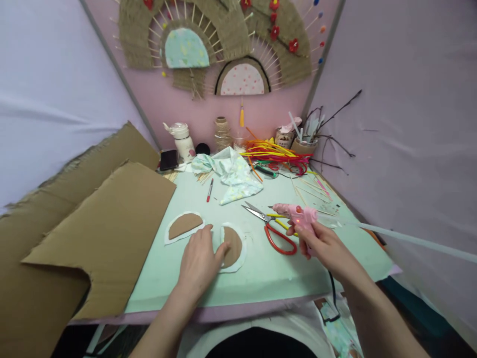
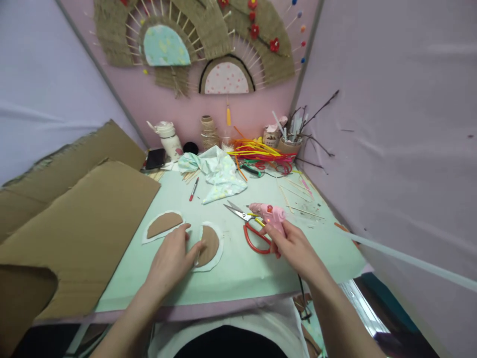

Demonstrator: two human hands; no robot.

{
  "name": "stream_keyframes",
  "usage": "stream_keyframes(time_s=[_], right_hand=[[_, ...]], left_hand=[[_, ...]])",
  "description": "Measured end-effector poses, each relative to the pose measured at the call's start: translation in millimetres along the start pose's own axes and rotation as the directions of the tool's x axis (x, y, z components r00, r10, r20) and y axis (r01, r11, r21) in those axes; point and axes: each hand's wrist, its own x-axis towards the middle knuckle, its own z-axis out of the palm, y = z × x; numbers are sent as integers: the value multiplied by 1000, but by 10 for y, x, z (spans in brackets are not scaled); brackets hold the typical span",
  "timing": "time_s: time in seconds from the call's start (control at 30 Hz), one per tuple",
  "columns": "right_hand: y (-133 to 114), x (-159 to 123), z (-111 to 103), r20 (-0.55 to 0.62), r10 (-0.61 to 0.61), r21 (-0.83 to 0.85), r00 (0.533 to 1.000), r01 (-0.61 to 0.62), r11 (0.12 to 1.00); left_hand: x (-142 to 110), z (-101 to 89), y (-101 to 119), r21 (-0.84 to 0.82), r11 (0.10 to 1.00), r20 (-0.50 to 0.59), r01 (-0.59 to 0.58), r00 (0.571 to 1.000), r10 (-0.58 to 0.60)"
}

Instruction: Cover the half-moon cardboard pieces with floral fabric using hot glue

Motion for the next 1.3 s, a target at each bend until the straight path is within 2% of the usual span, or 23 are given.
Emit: stream_keyframes(time_s=[0.17,0.3,0.4,0.47,0.57,0.63,0.67,0.73,0.8,0.83,0.9,0.97,1.13,1.3], right_hand=[[-111,-2,109,107,-15,20,994,13,1000],[-108,-37,203,153,12,74,988,-24,997],[-116,-59,233,169,-15,74,985,2,997],[-130,-78,238,154,-59,52,986,51,997],[-151,-124,249,126,-111,17,986,109,994],[-164,-162,270,151,-102,22,983,100,995],[-171,-180,285,168,-93,35,981,89,995],[-189,-212,320,184,-70,54,980,61,997],[-213,-235,357,166,-45,60,985,36,998],[-226,-243,374,156,-37,55,987,29,998],[-252,-254,403,144,-37,32,989,32,999],[-270,-262,428,137,-61,0,989,62,998],[-286,-284,496,155,-142,-46,978,151,988],[-312,-319,555,139,-191,-63,972,201,978]], left_hand=[[88,95,199,81,997,18,-1,1000,-1],[165,98,298,60,998,96,26,995,-32],[186,101,303,-62,996,131,69,989,-61],[180,124,278,-207,972,139,109,987,-81],[156,185,231,-463,873,139,154,985,-100],[135,228,222,-674,714,178,190,980,-92],[123,246,228,-783,581,215,222,973,-82],[96,270,260,-922,220,316,319,947,-51],[68,270,302,-907,-95,415,411,910,-23],[54,263,321,-877,-195,450,440,893,-8],[28,240,347,-836,-293,478,463,878,25],[3,224,356,-842,-300,457,447,888,40],[-48,265,350,-894,-227,391,385,920,20],[-68,352,324,-941,-104,323,321,946,-5]])
